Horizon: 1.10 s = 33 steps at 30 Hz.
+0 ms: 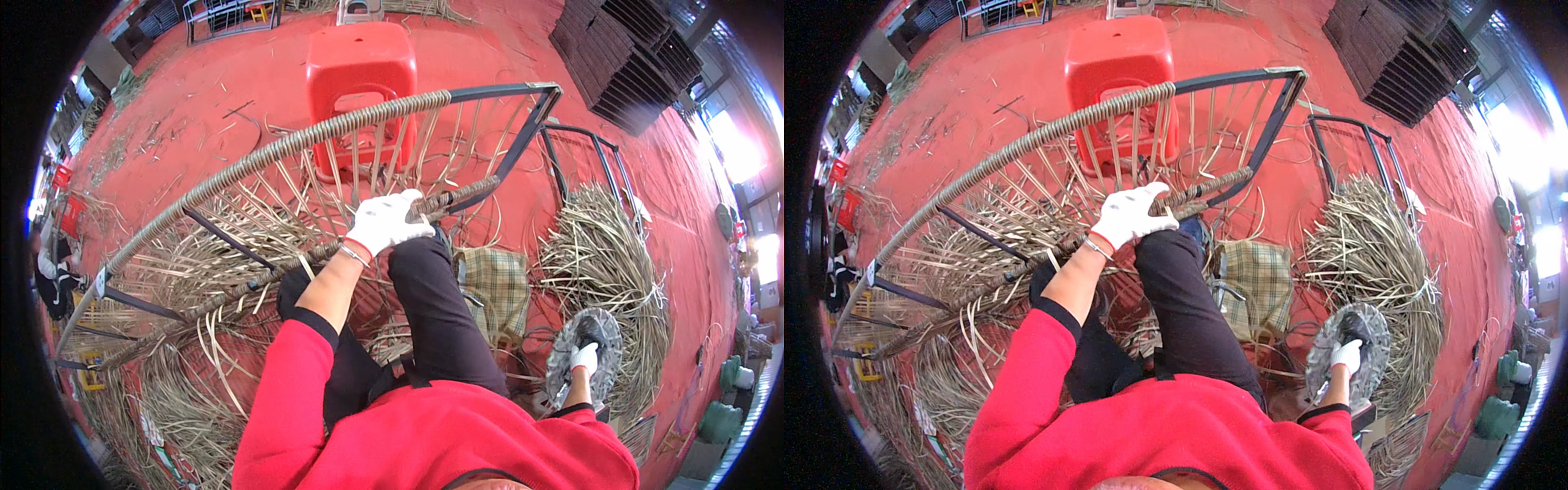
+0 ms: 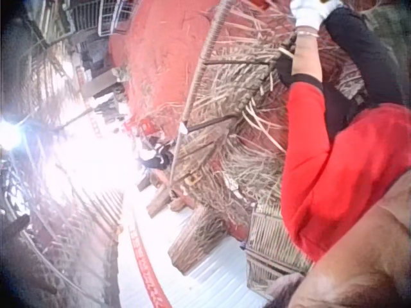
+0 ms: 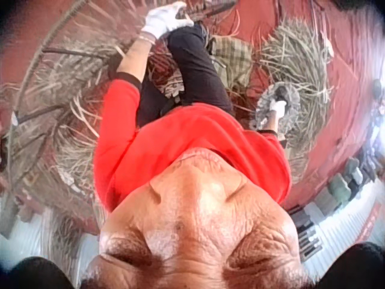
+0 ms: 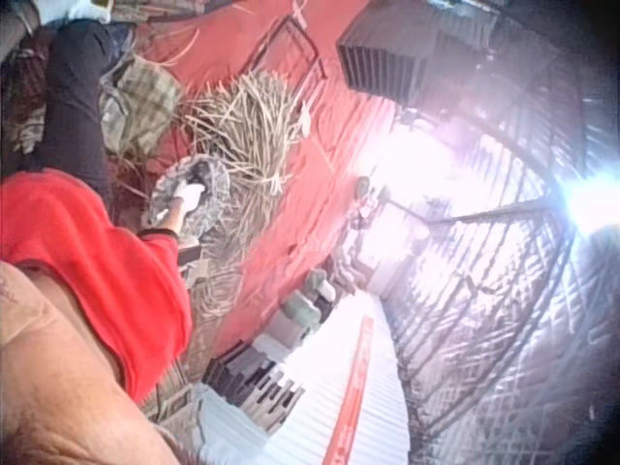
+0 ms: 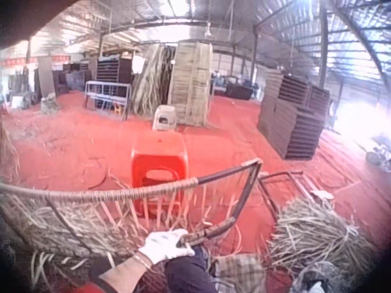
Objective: The person weaves thin strips of dried plant material into a metal basket frame. They repeatedly thread the strips through the frame's ribs, pull them tight, and trim excess with a knife.
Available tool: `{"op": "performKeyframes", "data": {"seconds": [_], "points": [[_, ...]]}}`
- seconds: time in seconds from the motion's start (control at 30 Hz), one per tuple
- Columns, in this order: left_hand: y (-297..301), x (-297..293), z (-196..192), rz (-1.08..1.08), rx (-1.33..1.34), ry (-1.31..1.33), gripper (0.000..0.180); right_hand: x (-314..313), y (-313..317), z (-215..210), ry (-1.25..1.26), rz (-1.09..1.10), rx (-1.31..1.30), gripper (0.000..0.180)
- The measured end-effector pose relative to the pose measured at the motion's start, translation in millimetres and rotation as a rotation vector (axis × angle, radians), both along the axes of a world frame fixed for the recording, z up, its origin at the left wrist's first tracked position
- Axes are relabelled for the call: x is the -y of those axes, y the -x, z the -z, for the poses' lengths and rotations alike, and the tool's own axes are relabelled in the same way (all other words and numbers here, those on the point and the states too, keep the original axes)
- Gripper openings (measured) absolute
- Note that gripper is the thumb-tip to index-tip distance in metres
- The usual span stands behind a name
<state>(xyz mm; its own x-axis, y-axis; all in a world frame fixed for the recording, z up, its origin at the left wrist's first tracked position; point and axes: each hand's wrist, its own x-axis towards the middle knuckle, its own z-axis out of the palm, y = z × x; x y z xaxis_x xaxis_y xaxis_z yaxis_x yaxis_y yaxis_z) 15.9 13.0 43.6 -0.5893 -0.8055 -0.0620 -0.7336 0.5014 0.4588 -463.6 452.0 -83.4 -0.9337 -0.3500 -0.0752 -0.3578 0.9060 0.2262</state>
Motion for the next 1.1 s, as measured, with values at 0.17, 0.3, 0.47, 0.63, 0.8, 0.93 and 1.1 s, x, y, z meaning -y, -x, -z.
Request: {"op": "performKeyframes", "data": {"seconds": [0.17, 0.3, 0.47, 0.63, 0.8, 0.93, 1.1], "points": [[3, 0, -3, 0.022, 0.029, -0.057, 0.083, 91, -38, -72, -0.057, -0.258, -0.019, 0.031], [0, -27, -30, -0.038, -0.078, 0.184, 0.071, 259, -130, -169, 1.055, -0.989, 0.487, 0.029], [-1, -55, -113, 0.023, -0.606, 1.010, 0.042, 411, -277, -231, 1.334, -1.345, 0.664, 0.037], [14, -5, -184, -0.047, -0.446, 0.988, 0.043, 444, -316, -237, 1.351, -0.872, 1.315, 0.032], [20, 1, -180, -0.045, -0.160, 0.740, 0.037, 404, -280, -248, 1.210, -1.219, 0.856, 0.012], [20, 6, -178, -0.090, -0.243, 0.721, 0.034, 388, -271, -263, 1.066, -1.033, 1.560, 0.021], [19, 12, -184, -0.097, -0.268, 0.545, 0.032, 414, -289, -249, 1.224, -1.135, 0.632, 0.033]]}}
